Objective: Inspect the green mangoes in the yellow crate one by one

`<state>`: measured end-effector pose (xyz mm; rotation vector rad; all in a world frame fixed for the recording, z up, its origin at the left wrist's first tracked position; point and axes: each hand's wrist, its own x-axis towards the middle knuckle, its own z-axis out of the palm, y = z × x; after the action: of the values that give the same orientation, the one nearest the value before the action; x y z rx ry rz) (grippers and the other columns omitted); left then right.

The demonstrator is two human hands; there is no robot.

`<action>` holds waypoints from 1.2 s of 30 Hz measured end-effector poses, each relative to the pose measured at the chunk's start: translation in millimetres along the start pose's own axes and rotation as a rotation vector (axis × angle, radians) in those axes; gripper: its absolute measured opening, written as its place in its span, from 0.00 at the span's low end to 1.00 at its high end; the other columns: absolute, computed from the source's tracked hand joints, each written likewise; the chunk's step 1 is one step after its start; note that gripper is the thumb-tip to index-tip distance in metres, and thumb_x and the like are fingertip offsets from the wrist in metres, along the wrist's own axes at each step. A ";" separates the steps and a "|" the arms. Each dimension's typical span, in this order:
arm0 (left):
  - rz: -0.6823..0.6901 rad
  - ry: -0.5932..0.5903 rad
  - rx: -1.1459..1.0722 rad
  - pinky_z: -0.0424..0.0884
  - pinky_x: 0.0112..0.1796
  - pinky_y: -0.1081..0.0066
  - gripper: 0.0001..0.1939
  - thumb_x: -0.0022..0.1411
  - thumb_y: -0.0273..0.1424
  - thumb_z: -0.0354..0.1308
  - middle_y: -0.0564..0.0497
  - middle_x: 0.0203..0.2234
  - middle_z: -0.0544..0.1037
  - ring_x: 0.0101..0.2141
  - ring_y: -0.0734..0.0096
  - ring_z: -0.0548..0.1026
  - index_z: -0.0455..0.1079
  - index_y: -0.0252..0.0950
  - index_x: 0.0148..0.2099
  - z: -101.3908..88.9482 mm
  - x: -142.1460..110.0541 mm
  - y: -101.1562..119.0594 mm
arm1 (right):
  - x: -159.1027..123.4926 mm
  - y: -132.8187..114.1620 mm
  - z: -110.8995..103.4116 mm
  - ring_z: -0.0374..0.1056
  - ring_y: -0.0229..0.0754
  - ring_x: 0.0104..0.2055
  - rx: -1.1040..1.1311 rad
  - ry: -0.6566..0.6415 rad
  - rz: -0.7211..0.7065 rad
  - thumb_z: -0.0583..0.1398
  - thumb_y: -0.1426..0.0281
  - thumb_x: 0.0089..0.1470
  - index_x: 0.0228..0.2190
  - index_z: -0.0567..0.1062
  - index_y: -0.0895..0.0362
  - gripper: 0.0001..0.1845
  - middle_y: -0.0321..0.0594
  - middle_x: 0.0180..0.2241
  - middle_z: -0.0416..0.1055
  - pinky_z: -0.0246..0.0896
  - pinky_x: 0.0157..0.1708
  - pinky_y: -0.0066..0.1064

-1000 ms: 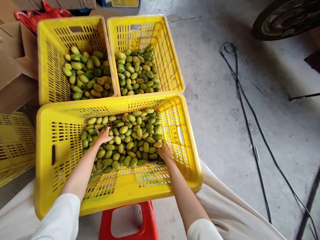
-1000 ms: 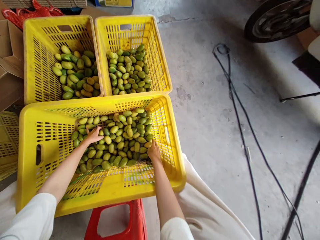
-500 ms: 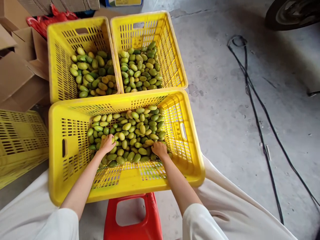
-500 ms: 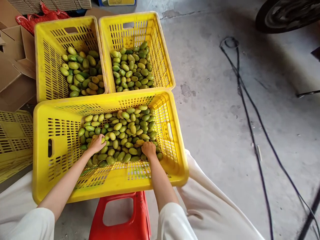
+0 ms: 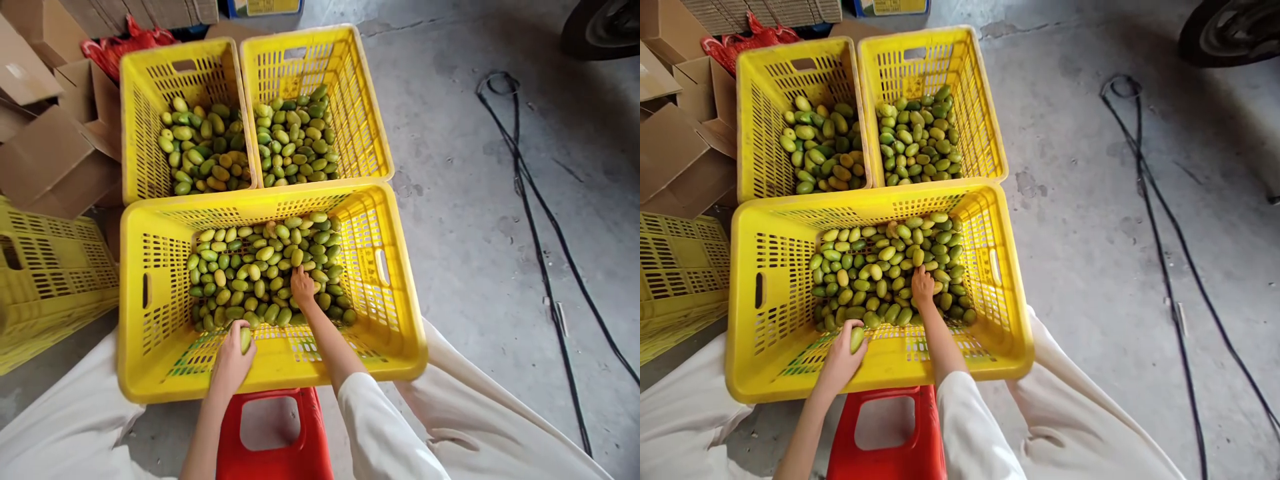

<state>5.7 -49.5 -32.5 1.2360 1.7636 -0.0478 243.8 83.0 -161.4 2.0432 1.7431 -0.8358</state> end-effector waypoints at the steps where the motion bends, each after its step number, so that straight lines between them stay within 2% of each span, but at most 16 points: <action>1: 0.026 0.040 -0.011 0.83 0.61 0.45 0.19 0.71 0.39 0.63 0.36 0.61 0.87 0.60 0.37 0.88 0.74 0.51 0.62 6.0 -8.4 1.1 | 3.6 -0.7 -0.7 0.84 0.57 0.57 -0.011 -0.006 0.009 0.53 0.81 0.78 0.68 0.82 0.62 0.27 0.69 0.67 0.79 0.75 0.53 0.41; 4: 0.138 0.211 -0.071 0.85 0.59 0.48 0.18 0.72 0.37 0.63 0.37 0.60 0.89 0.60 0.41 0.89 0.77 0.50 0.62 21.3 -23.9 6.7 | 17.4 -5.5 -3.5 0.85 0.60 0.55 -0.033 -0.027 0.038 0.54 0.82 0.76 0.61 0.86 0.65 0.25 0.73 0.61 0.81 0.76 0.53 0.45; 7: 0.230 0.502 -0.080 0.87 0.51 0.51 0.15 0.76 0.34 0.58 0.38 0.51 0.92 0.50 0.45 0.92 0.79 0.43 0.60 31.6 -28.0 16.1 | 27.5 -10.0 -8.0 0.85 0.62 0.52 -0.034 -0.045 0.050 0.56 0.82 0.74 0.54 0.88 0.68 0.21 0.74 0.56 0.83 0.75 0.52 0.47; 9: 0.257 0.659 -0.052 0.87 0.46 0.55 0.13 0.77 0.35 0.59 0.39 0.47 0.92 0.44 0.48 0.92 0.79 0.42 0.58 35.8 -28.5 22.8 | 29.9 -10.3 -12.9 0.86 0.63 0.52 -0.023 -0.050 0.040 0.57 0.84 0.72 0.53 0.89 0.69 0.20 0.74 0.54 0.85 0.75 0.52 0.47; 11: 0.268 0.709 -0.019 0.85 0.40 0.59 0.11 0.77 0.35 0.60 0.41 0.42 0.92 0.38 0.51 0.91 0.79 0.42 0.57 38.5 -29.5 27.8 | 29.9 -8.8 -18.7 0.87 0.64 0.54 -0.007 -0.053 0.030 0.57 0.86 0.71 0.52 0.89 0.69 0.21 0.74 0.54 0.86 0.75 0.54 0.48; 15: 0.277 0.662 0.063 0.80 0.33 0.63 0.11 0.77 0.34 0.61 0.46 0.34 0.90 0.30 0.53 0.89 0.80 0.43 0.56 42.8 -33.9 29.7 | 27.4 -6.1 -27.8 0.86 0.65 0.60 0.033 -0.062 0.050 0.58 0.86 0.72 0.52 0.89 0.68 0.20 0.74 0.55 0.87 0.75 0.58 0.47; 19: 0.289 0.627 0.143 0.78 0.32 0.63 0.10 0.76 0.35 0.62 0.46 0.34 0.90 0.29 0.52 0.89 0.80 0.43 0.56 47.6 -36.8 26.7 | 23.5 -11.7 -27.4 0.85 0.61 0.66 0.108 -0.065 0.131 0.65 0.77 0.76 0.59 0.87 0.63 0.16 0.66 0.61 0.87 0.73 0.64 0.42; 21: 0.281 0.632 0.176 0.77 0.32 0.63 0.11 0.75 0.34 0.63 0.45 0.35 0.91 0.29 0.51 0.89 0.80 0.42 0.56 49.4 -37.4 26.7 | 20.4 -19.7 -22.6 0.84 0.58 0.68 0.162 -0.059 0.199 0.68 0.71 0.77 0.66 0.84 0.60 0.20 0.63 0.64 0.86 0.74 0.64 0.38; 25: 0.261 0.622 0.207 0.78 0.31 0.61 0.11 0.76 0.34 0.62 0.44 0.36 0.92 0.29 0.50 0.89 0.80 0.42 0.57 48.7 -39.0 30.4 | 16.3 -37.6 -11.2 0.86 0.58 0.66 0.274 -0.041 0.357 0.63 0.67 0.81 0.73 0.79 0.61 0.26 0.64 0.63 0.86 0.78 0.58 0.37; 29: 0.228 0.545 0.204 0.79 0.32 0.61 0.12 0.74 0.34 0.64 0.43 0.39 0.93 0.31 0.49 0.90 0.80 0.43 0.56 42.9 -40.6 33.7 | 22.3 -38.9 -8.9 0.85 0.63 0.66 0.369 -0.022 0.415 0.66 0.67 0.78 0.67 0.83 0.60 0.22 0.65 0.63 0.86 0.79 0.60 0.42; 33: 0.184 0.455 0.148 0.78 0.31 0.62 0.13 0.75 0.38 0.66 0.44 0.33 0.91 0.30 0.48 0.90 0.81 0.43 0.58 35.5 -40.6 34.0 | 31.7 -24.6 -11.8 0.84 0.68 0.67 0.471 0.000 0.400 0.73 0.68 0.70 0.58 0.88 0.63 0.19 0.69 0.61 0.86 0.79 0.62 0.45; 36: 0.147 0.420 0.106 0.76 0.30 0.61 0.14 0.77 0.42 0.64 0.45 0.29 0.89 0.30 0.47 0.90 0.80 0.43 0.58 30.5 -39.5 36.5 | 30.6 -12.7 -11.9 0.85 0.72 0.64 0.580 0.024 0.375 0.76 0.67 0.64 0.52 0.89 0.66 0.19 0.70 0.56 0.88 0.82 0.59 0.47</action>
<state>54.8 -75.2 -5.1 1.5328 2.0387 0.2213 236.6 116.4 -169.6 2.6328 1.1399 -1.2938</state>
